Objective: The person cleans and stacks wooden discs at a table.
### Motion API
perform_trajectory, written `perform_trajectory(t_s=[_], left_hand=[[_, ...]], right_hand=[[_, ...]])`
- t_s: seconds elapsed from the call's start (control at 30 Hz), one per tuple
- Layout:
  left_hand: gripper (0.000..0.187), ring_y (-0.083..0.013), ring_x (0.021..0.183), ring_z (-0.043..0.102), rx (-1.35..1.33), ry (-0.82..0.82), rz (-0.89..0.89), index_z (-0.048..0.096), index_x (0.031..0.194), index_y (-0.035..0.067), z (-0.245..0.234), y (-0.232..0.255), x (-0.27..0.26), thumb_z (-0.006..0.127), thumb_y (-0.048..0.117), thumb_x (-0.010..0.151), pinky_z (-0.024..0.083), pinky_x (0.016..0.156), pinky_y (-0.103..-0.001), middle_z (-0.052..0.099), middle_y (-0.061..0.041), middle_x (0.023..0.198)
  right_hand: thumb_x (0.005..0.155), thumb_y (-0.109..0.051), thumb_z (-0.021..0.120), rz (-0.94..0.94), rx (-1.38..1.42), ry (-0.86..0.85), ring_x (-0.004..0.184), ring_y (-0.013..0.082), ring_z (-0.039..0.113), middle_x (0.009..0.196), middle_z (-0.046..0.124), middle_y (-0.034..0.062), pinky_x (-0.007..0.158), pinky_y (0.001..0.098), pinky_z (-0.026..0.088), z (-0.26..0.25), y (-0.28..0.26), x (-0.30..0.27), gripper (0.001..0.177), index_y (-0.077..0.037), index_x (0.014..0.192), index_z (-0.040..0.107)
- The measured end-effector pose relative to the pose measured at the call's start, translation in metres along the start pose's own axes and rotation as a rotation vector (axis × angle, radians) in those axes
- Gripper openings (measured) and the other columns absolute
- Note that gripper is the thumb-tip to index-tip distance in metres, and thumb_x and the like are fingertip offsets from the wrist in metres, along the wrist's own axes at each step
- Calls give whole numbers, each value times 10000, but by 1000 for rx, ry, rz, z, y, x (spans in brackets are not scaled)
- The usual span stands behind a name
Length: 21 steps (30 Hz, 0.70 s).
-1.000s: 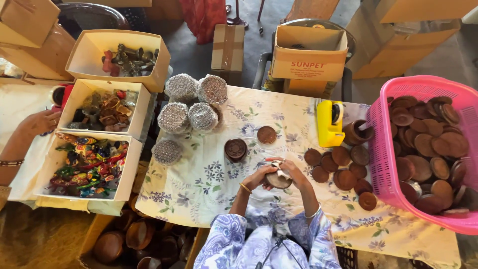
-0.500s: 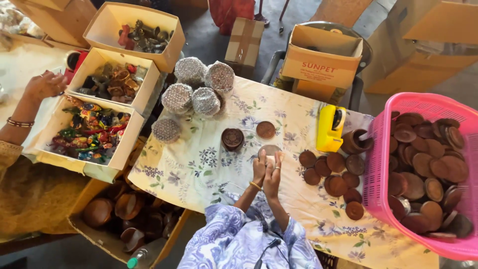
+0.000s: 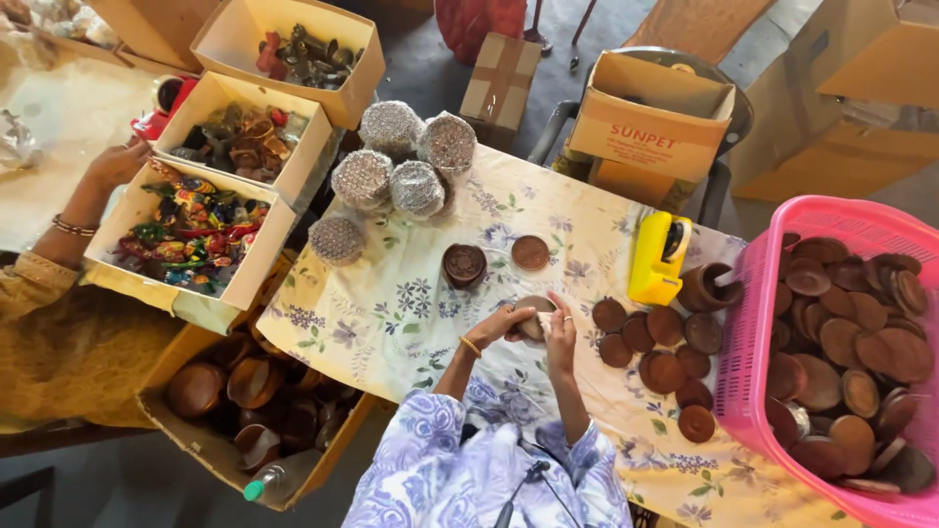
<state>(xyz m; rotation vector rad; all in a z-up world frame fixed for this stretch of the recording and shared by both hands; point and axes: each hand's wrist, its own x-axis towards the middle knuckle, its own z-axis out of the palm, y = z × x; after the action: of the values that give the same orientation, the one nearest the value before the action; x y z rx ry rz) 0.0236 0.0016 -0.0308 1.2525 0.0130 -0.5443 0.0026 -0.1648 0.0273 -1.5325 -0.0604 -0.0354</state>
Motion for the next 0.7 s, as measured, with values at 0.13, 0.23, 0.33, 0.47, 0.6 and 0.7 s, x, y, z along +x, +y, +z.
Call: perform_trajectory(t_s=[0.13,0.23,0.33,0.47,0.6,0.7], left_hand=[[496,-79,463,507,103,-146,-6,665,778,56,7,35,-21,578,459,1055,371,435,-233,580,-2,573],[359,-92,450,536,249,-365,-150,695,885,105,30,66,-38,580,427,996,370,414,-241,592,-4,572],[131,-105,462,581,165,-207,-234,626,1037,316,29,52,-18,579,387,937,439,448,-243,652,13,627],[423,-69,464,541,-23,33,-34,714,850,69,25,3,27,582,437,1010,381,424,-221,617,7,604],[571,-76,450,494,-112,587,148,625,693,30,47,-33,57,575,475,1047,383,387,-261,544,10,574],[587,-75,457,486,-119,504,171,602,667,48,49,-28,53,575,480,1064,346,400,-260,547,8,570]], right_hand=[[1077,-215,419,234,177,-144,1054,168,609,1286,608,123,957,313,503,-6,-35,21,462,-95,1519,482],[1001,-241,473,575,169,-329,967,225,668,1190,666,185,868,348,529,-17,-22,30,534,-208,1513,322],[1053,-241,601,192,-143,-187,1173,169,576,1318,578,154,1000,292,464,-39,75,42,626,-12,1536,275],[1110,-264,529,128,-110,181,1210,260,552,1381,569,216,1043,366,460,-15,66,21,492,46,1487,475],[1111,-207,438,-181,-198,183,1511,253,282,1666,276,168,1205,363,233,23,7,-3,593,7,1621,225],[1077,-170,440,-110,-119,245,1513,245,316,1670,314,148,1221,351,243,13,7,2,589,-16,1621,275]])
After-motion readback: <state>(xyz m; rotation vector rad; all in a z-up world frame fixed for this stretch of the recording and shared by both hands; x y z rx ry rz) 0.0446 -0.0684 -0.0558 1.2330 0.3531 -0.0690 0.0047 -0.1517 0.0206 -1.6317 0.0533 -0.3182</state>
